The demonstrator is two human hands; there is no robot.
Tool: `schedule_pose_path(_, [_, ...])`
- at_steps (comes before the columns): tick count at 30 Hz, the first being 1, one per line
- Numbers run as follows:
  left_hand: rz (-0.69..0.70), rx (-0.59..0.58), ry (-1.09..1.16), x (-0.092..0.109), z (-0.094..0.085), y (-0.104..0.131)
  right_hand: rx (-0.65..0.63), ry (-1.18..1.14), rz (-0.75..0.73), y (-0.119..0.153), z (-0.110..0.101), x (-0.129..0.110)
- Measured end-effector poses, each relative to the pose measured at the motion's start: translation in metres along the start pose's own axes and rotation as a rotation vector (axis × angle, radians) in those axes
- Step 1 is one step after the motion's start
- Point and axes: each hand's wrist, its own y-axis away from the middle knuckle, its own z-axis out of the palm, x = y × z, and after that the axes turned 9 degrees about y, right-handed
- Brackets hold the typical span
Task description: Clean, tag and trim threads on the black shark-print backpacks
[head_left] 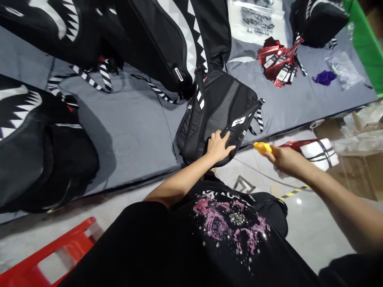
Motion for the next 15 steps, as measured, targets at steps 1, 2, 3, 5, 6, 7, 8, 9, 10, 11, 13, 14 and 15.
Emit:
schedule_pose_path(1, [0.035, 0.037, 0.070, -0.009, -0.011, 0.006, -0.031, -0.023, -0.004, 0.010, 0.012, -0.007])
schedule_pose_path(2, [0.037, 0.108, 0.182, -0.021, -0.022, 0.013, -0.045, -0.049, 0.016, 0.021, 0.026, -0.014])
schedule_pose_path(3, [-0.028, 0.203, 0.353, -0.034, -0.033, 0.019, -0.051, -0.076, 0.042, 0.032, 0.041, -0.022])
schedule_pose_path(5, [-0.329, 0.367, 0.772, -0.061, -0.053, 0.026, -0.080, -0.122, 0.085, 0.048, 0.070, -0.039])
schedule_pose_path(6, [-0.503, 0.398, 0.957, -0.074, -0.061, 0.026, -0.100, -0.143, 0.100, 0.054, 0.083, -0.049])
schedule_pose_path(7, [-0.646, 0.384, 1.102, -0.085, -0.068, 0.023, -0.117, -0.163, 0.115, 0.057, 0.095, -0.060])
schedule_pose_path(8, [-0.743, 0.331, 1.200, -0.094, -0.073, 0.018, -0.131, -0.184, 0.131, 0.057, 0.106, -0.072])
schedule_pose_path(9, [-0.794, 0.257, 1.258, -0.100, -0.077, 0.012, -0.140, -0.207, 0.145, 0.056, 0.114, -0.084])
schedule_pose_path(10, [-0.817, 0.179, 1.298, -0.105, -0.081, 0.004, -0.143, -0.229, 0.156, 0.053, 0.122, -0.096])
schedule_pose_path(11, [-0.841, 0.110, 1.352, -0.108, -0.084, -0.002, -0.141, -0.246, 0.163, 0.049, 0.127, -0.109])
schedule_pose_path(13, [-0.878, 0.006, 1.458, -0.110, -0.088, -0.012, -0.122, -0.269, 0.170, 0.041, 0.135, -0.130])
schedule_pose_path(14, [-0.887, -0.027, 1.508, -0.110, -0.089, -0.015, -0.108, -0.277, 0.171, 0.038, 0.138, -0.139])
schedule_pose_path(15, [-0.892, -0.052, 1.556, -0.110, -0.088, -0.016, -0.094, -0.281, 0.174, 0.035, 0.141, -0.145])
